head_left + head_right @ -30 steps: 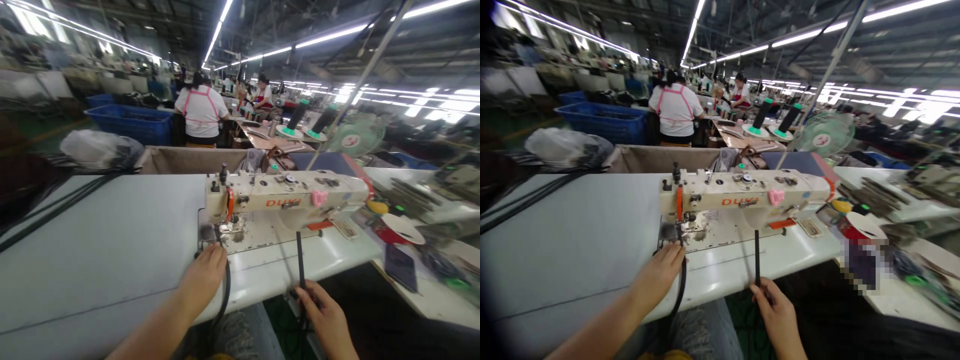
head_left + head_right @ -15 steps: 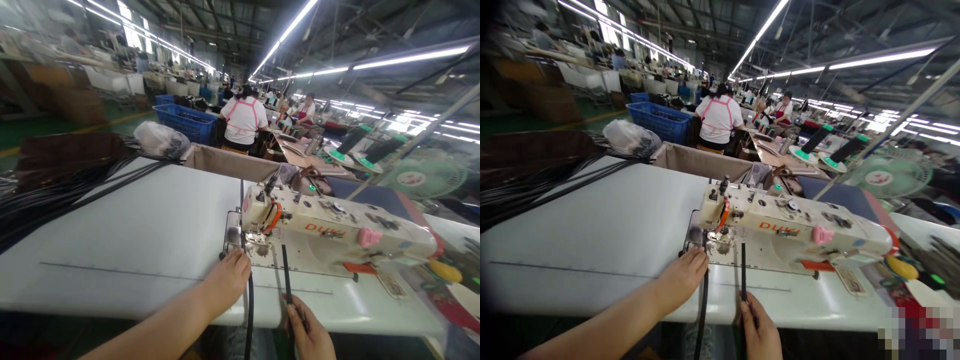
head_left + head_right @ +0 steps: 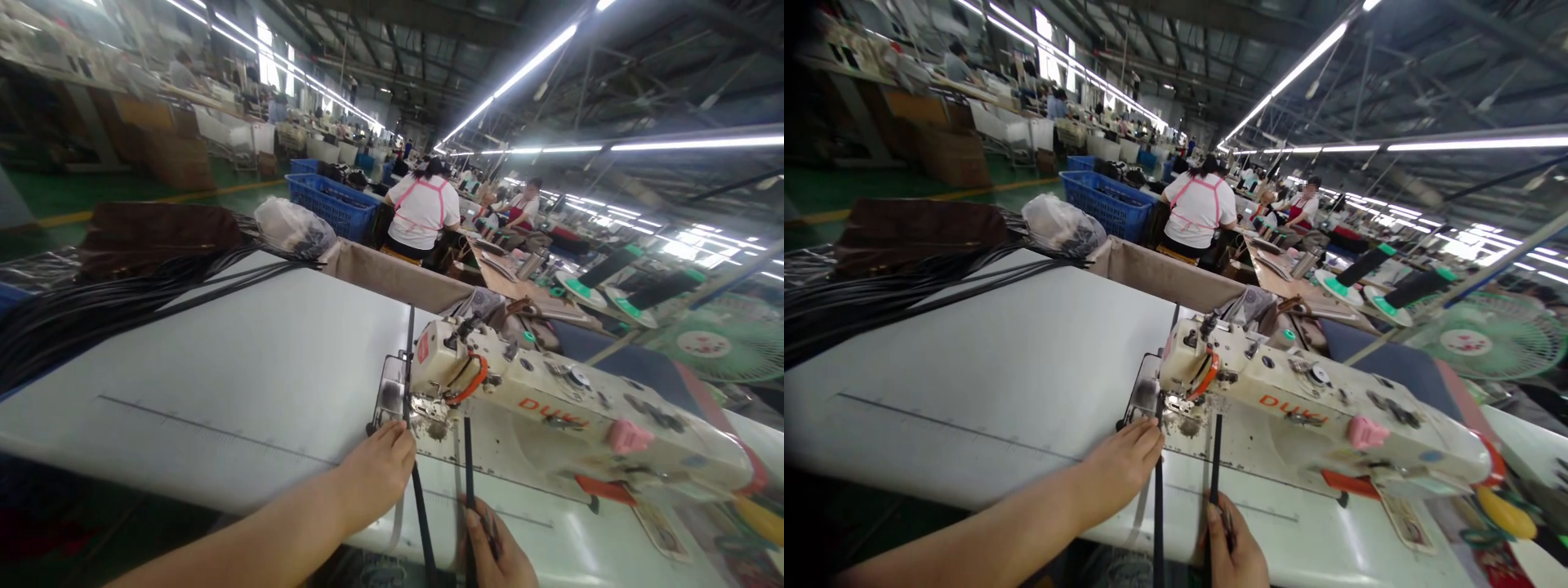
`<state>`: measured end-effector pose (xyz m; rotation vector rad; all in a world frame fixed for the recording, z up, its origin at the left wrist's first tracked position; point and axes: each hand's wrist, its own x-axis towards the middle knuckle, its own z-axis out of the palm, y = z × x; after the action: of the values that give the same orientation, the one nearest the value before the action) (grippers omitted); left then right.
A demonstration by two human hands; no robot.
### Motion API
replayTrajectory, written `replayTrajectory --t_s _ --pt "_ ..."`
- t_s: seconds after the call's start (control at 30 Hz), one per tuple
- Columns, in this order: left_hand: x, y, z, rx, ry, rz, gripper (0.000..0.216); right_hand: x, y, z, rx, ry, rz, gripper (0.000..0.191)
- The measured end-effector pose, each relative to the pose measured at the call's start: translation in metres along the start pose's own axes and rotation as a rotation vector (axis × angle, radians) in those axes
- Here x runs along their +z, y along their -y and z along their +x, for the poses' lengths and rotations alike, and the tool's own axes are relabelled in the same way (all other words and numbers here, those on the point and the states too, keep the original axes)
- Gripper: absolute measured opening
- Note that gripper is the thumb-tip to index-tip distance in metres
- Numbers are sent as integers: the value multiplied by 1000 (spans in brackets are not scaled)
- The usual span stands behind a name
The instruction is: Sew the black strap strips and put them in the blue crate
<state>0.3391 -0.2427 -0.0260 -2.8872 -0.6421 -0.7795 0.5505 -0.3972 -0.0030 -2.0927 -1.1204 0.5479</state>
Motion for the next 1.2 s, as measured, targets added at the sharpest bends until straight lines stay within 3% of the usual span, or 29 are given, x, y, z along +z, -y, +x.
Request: replayTrajectory --t_s 0.53,1.2 --pt "-14 0 7 -5 -34 3 28 2 1 -2 44 -29 -29 58" --pt "-7 4 -1 -54 -35 -34 27 2 27 -11 26 -47 0 59"
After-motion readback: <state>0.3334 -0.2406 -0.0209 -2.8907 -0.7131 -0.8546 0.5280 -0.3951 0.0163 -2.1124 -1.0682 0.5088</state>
